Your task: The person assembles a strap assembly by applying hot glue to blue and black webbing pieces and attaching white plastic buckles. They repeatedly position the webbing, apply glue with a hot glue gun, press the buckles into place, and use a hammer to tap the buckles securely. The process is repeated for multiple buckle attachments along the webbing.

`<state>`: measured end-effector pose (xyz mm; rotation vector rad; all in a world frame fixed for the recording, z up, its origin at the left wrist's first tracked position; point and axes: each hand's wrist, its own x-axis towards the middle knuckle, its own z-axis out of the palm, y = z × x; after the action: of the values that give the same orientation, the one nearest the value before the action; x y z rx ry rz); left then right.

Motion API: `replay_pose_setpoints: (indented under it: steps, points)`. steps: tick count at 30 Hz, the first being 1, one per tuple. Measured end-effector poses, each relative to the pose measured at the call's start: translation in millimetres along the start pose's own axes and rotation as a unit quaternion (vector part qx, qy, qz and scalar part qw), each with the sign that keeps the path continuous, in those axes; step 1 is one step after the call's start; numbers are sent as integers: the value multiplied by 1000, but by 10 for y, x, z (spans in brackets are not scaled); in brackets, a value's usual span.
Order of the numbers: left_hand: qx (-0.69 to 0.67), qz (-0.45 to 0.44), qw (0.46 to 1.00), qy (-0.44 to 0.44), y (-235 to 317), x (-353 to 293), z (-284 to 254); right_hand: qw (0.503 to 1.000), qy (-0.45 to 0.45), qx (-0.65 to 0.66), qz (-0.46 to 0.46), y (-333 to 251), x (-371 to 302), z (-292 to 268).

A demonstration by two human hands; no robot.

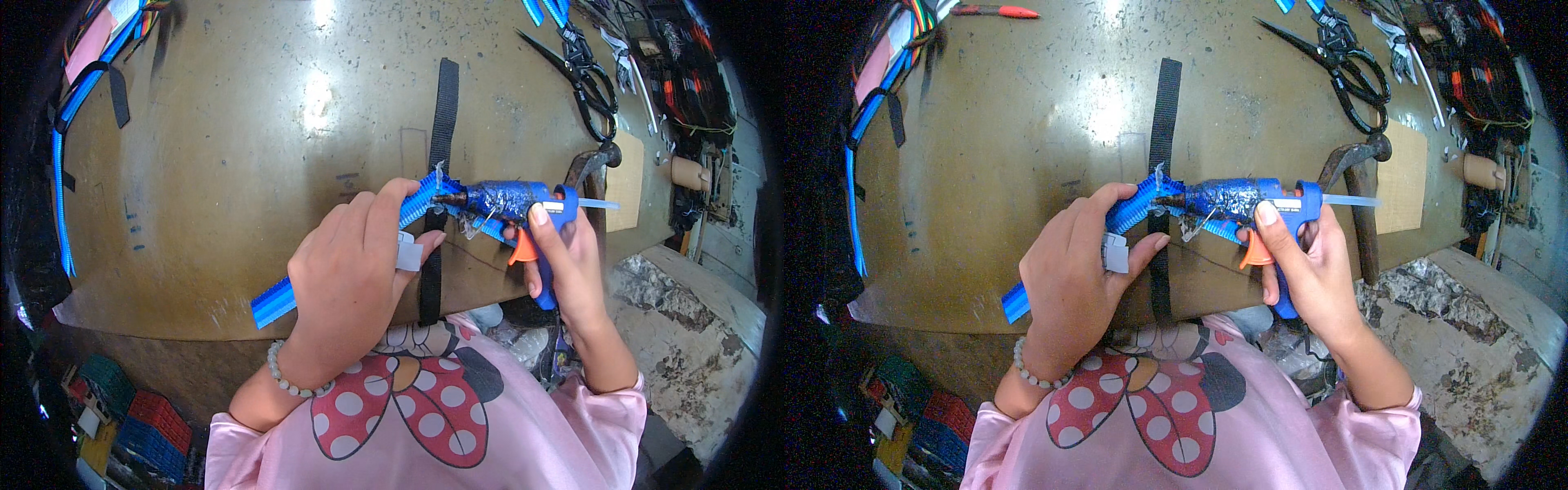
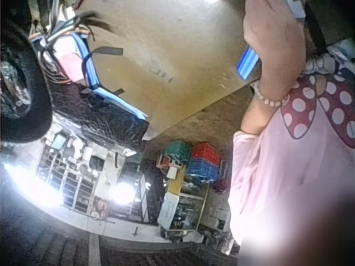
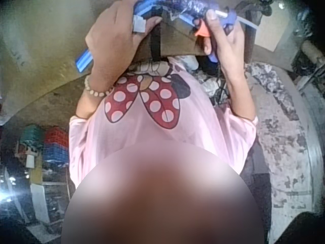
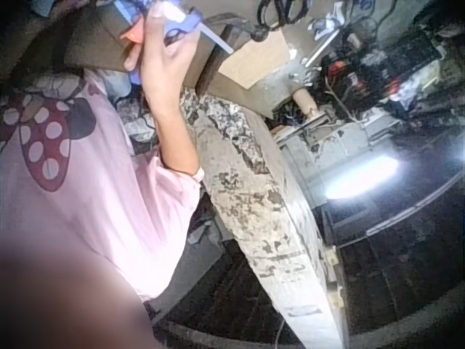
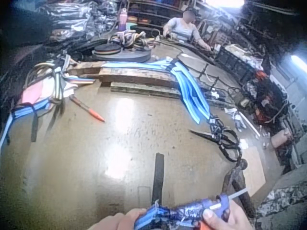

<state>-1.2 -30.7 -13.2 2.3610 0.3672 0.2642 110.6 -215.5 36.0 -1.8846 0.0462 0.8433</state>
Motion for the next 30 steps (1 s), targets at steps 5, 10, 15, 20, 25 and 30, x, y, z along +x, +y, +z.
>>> replay_pose_setpoints:
  steps: [5,10,15,20,25,30]
  points:
    - [18,41,999,27,-37,10,23,1000,6,3,0,-10,57,-2]
    - [30,44,998,26,-39,8,26,998,15,54,-1,-62,17,-17]
    - [28,15,999,6,-6,-5,2,999,16,43,6,-69,-134,-17]
    - [21,-2,1000,-9,21,3,-15,1000,-2,24,15,-41,-75,-69]
    - [5,-5,1000,-13,27,12,-31,999,-46,-4,15,-61,34,-129]
    - [4,0,1000,-8,15,-2,-29,999,-38,8,39,-66,37,-68]
